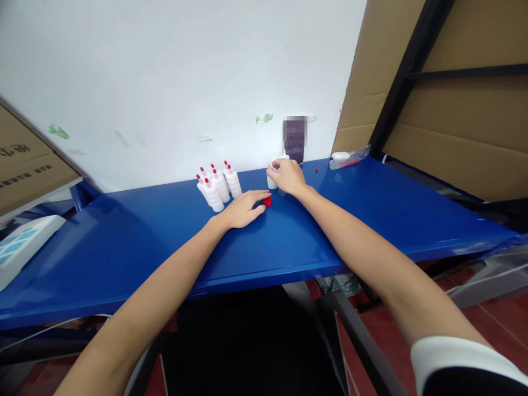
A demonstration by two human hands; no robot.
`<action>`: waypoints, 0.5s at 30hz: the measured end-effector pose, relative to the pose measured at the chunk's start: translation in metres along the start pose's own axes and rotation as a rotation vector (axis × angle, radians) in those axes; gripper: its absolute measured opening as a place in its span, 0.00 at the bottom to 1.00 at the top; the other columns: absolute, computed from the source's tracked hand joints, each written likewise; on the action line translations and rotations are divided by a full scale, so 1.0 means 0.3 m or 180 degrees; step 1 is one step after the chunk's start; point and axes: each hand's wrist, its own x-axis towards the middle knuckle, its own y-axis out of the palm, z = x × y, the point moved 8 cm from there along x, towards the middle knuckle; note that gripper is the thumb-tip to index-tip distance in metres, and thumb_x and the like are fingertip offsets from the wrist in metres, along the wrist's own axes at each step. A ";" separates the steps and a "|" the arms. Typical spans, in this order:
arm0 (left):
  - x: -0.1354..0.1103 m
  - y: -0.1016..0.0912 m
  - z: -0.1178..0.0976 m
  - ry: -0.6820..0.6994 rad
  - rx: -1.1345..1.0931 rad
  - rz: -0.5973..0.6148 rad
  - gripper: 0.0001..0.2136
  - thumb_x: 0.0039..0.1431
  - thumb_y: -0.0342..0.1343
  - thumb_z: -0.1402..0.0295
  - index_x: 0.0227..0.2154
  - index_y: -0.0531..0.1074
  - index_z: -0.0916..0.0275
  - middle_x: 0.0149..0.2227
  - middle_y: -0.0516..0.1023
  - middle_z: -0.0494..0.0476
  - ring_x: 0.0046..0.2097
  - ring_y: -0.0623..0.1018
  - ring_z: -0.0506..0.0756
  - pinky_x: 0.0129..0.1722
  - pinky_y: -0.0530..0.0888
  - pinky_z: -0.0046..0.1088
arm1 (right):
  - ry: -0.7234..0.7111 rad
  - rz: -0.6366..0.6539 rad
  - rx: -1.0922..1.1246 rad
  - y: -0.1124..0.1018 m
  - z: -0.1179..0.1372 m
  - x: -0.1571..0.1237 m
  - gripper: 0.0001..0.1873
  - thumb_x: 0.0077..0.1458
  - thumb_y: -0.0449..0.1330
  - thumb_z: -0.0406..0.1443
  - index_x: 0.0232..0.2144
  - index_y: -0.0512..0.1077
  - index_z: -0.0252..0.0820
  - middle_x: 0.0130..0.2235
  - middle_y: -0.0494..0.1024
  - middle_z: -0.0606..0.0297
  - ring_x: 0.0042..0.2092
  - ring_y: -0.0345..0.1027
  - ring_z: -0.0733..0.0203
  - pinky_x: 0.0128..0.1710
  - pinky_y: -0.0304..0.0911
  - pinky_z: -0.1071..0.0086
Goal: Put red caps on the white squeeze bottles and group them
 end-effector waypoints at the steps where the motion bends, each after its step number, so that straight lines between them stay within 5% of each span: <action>1: 0.000 0.001 0.000 0.0001 -0.0006 -0.0001 0.22 0.64 0.46 0.65 0.58 0.71 0.63 0.63 0.71 0.59 0.64 0.71 0.63 0.64 0.68 0.45 | -0.0002 -0.0001 0.0003 0.000 0.000 0.000 0.14 0.56 0.57 0.39 0.35 0.81 0.39 0.39 0.84 0.57 0.42 0.75 0.50 0.45 0.65 0.63; 15: 0.005 0.007 0.014 -0.0039 0.0116 -0.0012 0.23 0.66 0.44 0.61 0.59 0.70 0.66 0.63 0.71 0.64 0.65 0.69 0.63 0.66 0.65 0.43 | -0.0057 -0.0009 0.0048 0.009 -0.006 0.001 0.14 0.57 0.57 0.39 0.35 0.81 0.39 0.39 0.84 0.59 0.43 0.76 0.52 0.45 0.64 0.64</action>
